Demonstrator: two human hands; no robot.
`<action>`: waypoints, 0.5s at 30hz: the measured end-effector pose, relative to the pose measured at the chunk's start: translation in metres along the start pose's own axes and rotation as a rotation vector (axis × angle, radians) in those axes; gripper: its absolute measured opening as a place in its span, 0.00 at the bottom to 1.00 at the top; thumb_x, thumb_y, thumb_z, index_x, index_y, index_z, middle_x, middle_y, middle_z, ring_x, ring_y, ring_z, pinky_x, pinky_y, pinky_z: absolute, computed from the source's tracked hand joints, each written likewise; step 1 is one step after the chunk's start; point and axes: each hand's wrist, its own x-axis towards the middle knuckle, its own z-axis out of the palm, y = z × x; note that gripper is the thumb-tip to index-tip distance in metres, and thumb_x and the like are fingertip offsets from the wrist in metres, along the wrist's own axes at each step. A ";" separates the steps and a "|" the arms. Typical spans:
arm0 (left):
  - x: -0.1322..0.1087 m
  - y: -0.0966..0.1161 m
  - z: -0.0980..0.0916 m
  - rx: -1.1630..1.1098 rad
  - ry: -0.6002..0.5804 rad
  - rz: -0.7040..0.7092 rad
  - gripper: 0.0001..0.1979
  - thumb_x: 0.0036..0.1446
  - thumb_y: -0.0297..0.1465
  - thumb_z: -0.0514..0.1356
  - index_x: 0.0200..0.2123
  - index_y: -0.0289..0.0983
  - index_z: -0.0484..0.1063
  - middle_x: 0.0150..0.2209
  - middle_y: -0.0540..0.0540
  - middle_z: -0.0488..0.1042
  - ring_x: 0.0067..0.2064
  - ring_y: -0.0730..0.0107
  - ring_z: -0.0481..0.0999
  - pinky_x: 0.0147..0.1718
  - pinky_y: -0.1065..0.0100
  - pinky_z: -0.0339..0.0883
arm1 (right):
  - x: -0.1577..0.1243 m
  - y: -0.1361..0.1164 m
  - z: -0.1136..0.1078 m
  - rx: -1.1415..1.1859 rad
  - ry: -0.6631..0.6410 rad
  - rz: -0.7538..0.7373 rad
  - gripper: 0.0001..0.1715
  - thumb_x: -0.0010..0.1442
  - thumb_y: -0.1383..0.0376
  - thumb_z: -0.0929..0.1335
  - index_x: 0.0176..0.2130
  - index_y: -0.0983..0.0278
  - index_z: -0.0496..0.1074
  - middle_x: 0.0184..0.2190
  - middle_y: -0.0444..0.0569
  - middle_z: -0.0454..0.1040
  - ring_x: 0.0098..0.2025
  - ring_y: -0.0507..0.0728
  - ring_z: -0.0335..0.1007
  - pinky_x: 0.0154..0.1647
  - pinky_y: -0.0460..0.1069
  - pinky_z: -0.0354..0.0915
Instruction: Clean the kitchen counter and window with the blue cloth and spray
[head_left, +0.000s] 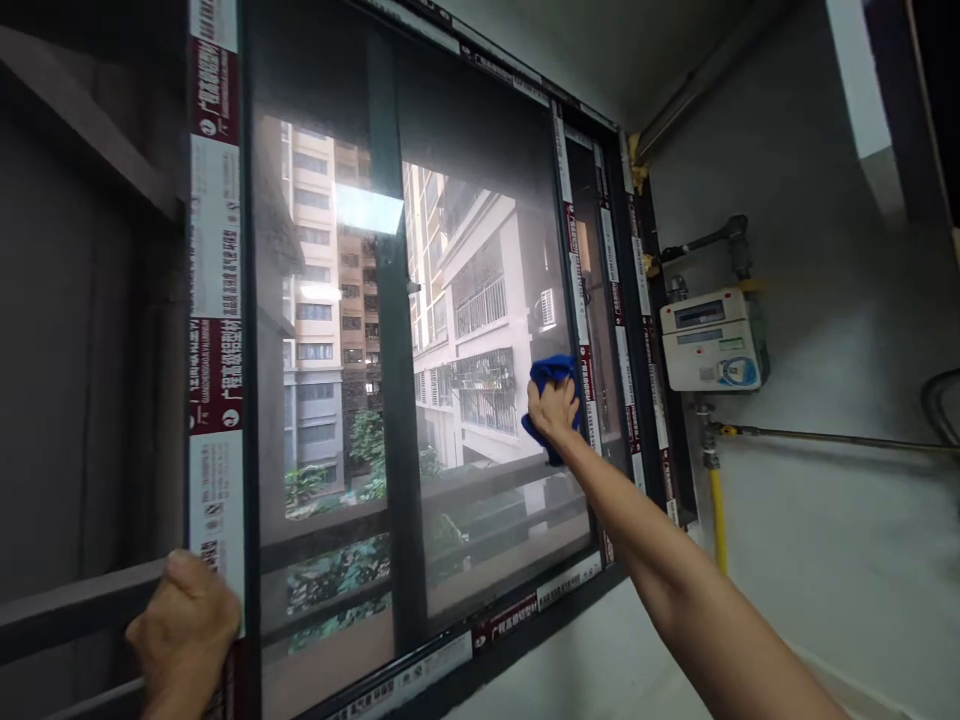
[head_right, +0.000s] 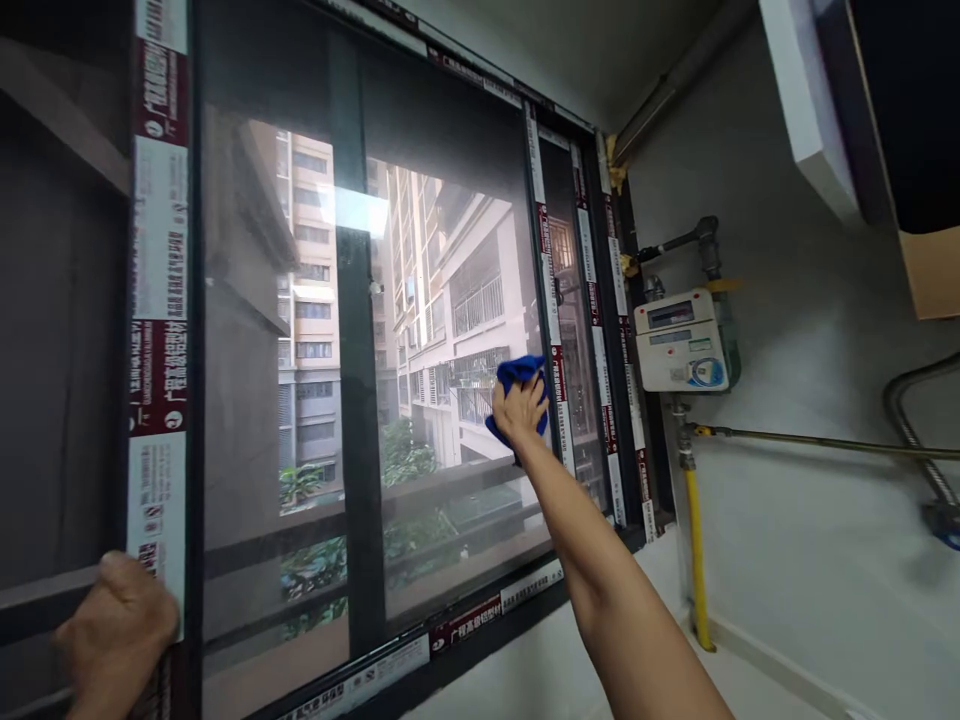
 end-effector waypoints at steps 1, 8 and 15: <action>0.000 0.002 -0.002 0.008 -0.019 -0.008 0.24 0.66 0.38 0.36 0.28 0.38 0.66 0.17 0.49 0.54 0.24 0.60 0.63 0.30 0.63 0.57 | 0.016 -0.022 -0.004 0.022 0.009 0.016 0.37 0.71 0.53 0.57 0.70 0.70 0.59 0.75 0.69 0.45 0.75 0.77 0.40 0.68 0.78 0.45; -0.011 0.022 -0.026 0.008 -0.157 -0.048 0.34 0.66 0.36 0.32 0.40 0.21 0.75 0.35 0.23 0.78 0.40 0.46 0.79 0.43 0.55 0.69 | 0.032 -0.181 -0.001 0.192 0.079 -0.318 0.33 0.71 0.52 0.59 0.68 0.63 0.63 0.76 0.59 0.45 0.76 0.71 0.38 0.71 0.78 0.38; -0.014 0.011 -0.020 -0.078 -0.148 -0.038 0.39 0.68 0.42 0.31 0.44 0.21 0.76 0.37 0.23 0.79 0.39 0.45 0.80 0.43 0.54 0.70 | -0.094 -0.222 0.023 0.137 -0.016 -0.947 0.29 0.69 0.56 0.65 0.65 0.59 0.67 0.77 0.48 0.47 0.78 0.64 0.35 0.76 0.69 0.32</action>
